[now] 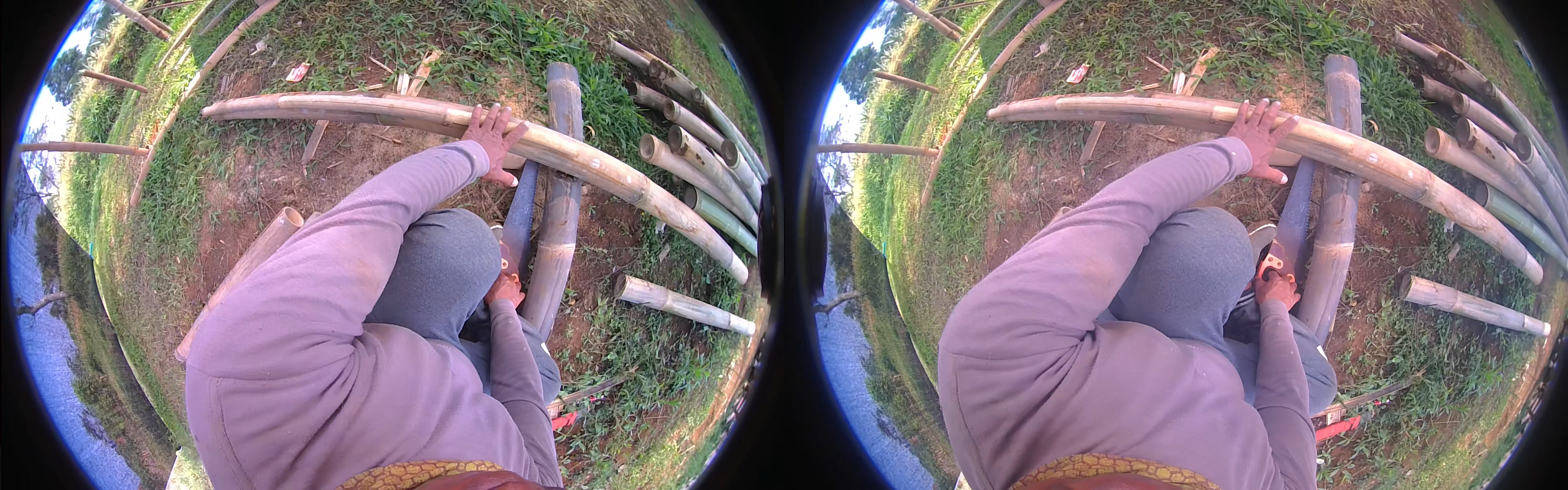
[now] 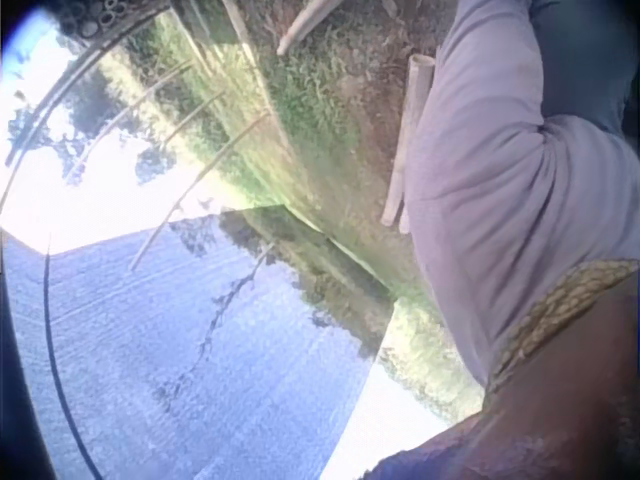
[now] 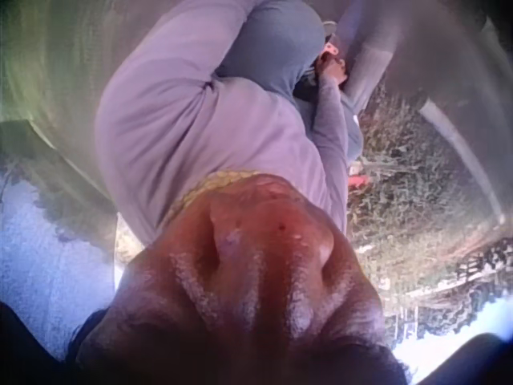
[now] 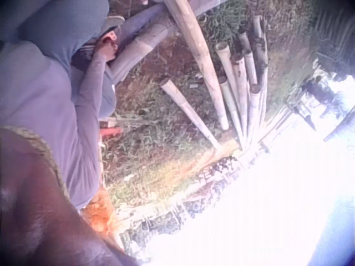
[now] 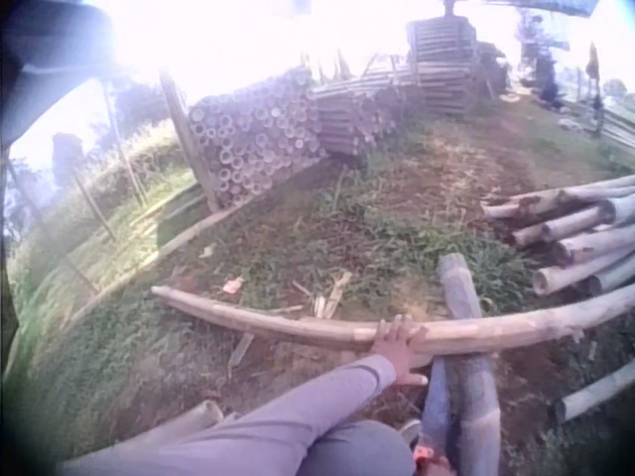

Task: The person sits on the ground and uses a hand saw to cut long bamboo poles into shorter sections. The person repeatedly positions the saw, cuts through the bamboo, and sets the cut pieces aside.

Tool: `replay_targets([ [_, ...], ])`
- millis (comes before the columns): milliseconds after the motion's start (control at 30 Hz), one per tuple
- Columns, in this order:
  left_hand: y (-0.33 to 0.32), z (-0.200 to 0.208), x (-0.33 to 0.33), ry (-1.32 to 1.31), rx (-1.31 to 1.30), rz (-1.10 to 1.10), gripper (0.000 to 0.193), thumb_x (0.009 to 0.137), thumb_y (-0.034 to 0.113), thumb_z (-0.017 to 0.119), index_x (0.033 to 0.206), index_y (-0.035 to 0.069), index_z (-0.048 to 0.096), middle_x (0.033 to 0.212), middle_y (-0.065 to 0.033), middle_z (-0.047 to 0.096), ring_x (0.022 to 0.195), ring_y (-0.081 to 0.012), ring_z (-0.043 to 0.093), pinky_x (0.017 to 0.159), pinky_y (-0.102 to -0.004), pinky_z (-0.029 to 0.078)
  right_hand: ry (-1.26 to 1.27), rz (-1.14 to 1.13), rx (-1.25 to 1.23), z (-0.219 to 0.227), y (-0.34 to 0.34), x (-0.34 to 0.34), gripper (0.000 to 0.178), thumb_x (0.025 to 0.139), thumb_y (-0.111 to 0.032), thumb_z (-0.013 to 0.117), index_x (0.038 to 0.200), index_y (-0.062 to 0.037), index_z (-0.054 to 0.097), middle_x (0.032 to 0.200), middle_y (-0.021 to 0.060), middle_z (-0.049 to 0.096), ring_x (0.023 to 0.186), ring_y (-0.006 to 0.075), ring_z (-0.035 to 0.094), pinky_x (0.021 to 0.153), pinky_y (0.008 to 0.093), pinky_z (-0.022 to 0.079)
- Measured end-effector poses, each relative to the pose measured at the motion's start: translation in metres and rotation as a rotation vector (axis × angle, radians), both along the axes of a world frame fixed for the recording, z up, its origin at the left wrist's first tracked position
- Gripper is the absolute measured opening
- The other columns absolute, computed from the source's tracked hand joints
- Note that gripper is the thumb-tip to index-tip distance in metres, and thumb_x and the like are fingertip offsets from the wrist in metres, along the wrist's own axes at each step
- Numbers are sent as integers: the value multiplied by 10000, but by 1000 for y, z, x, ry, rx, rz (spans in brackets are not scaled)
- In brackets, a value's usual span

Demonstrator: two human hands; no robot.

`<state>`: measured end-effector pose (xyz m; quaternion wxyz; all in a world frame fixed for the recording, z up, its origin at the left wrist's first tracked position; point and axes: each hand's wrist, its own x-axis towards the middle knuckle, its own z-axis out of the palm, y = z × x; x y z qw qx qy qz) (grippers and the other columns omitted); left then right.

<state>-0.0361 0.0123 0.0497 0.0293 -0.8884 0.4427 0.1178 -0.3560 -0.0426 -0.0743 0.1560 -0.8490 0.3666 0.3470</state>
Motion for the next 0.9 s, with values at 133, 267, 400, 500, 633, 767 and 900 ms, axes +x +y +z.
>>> replay_targets([
  [133, -11, -12, 3, 58, -87, -4, 1159, 900, 875, 584, 1785, 281, 128, 1841, -215, 106, 1697, -465, 49, 1326, -697, -23, -219, -133, -59, 0, 3, -15, 481, 850, -454, 750, 1215, -143, 788, 1407, 137, 707, 1388, 357, 609, 1127, 574, 478],
  [267, -11, -23, 9, 166, -234, 151, 845, 1019, 751, 522, 1735, 359, 302, 1821, -189, 207, 1688, -452, 112, 1325, -697, -31, -486, -200, 102, 22, -11, -26, 364, 811, -369, 716, 970, -43, 681, 1018, 238, 754, 968, 472, 727, 909, 541, 574],
  [400, -38, -25, 16, 157, -256, 270, 529, 1094, 576, 546, 1610, 465, 512, 1771, -45, 374, 1661, -370, 238, 1310, -736, 22, -846, -369, 343, 58, -19, -48, 446, 891, -290, 735, 1226, -22, 615, 1051, 266, 730, 999, 498, 712, 906, 545, 555],
  [500, -49, -27, 20, 146, -221, 334, 480, 1093, 527, 587, 1571, 499, 552, 1740, 37, 438, 1646, -296, 293, 1294, -770, 57, -906, -441, 343, 157, -20, -66, 477, 887, -237, 826, 1254, -13, 619, 1039, 203, 699, 978, 388, 708, 876, 471, 552],
  [633, -51, -42, 38, 184, -264, 262, 495, 1071, 467, 661, 1559, 443, 584, 1694, 44, 511, 1574, -250, 437, 1281, -762, 151, -1023, -560, 314, 199, -29, -134, 320, 884, -151, 824, 1135, -16, 680, 892, 102, 684, 815, 208, 692, 741, 351, 539],
  [767, -53, -35, 39, 208, -280, 211, 490, 1061, 414, 693, 1542, 391, 607, 1646, 39, 565, 1537, -219, 487, 1267, -735, 234, -1195, -486, 195, 239, -32, -178, 217, 896, -86, 797, 1074, 0, 706, 840, 51, 696, 735, 131, 668, 685, 314, 529],
  [900, -46, -45, 44, 154, -336, 174, 471, 1047, 391, 713, 1509, 338, 643, 1600, 13, 617, 1490, -240, 548, 1215, -625, 337, -1406, -720, 259, 221, -14, -150, 328, 943, -47, 779, 1242, 6, 654, 1007, 58, 744, 872, 122, 696, 805, 301, 561],
])
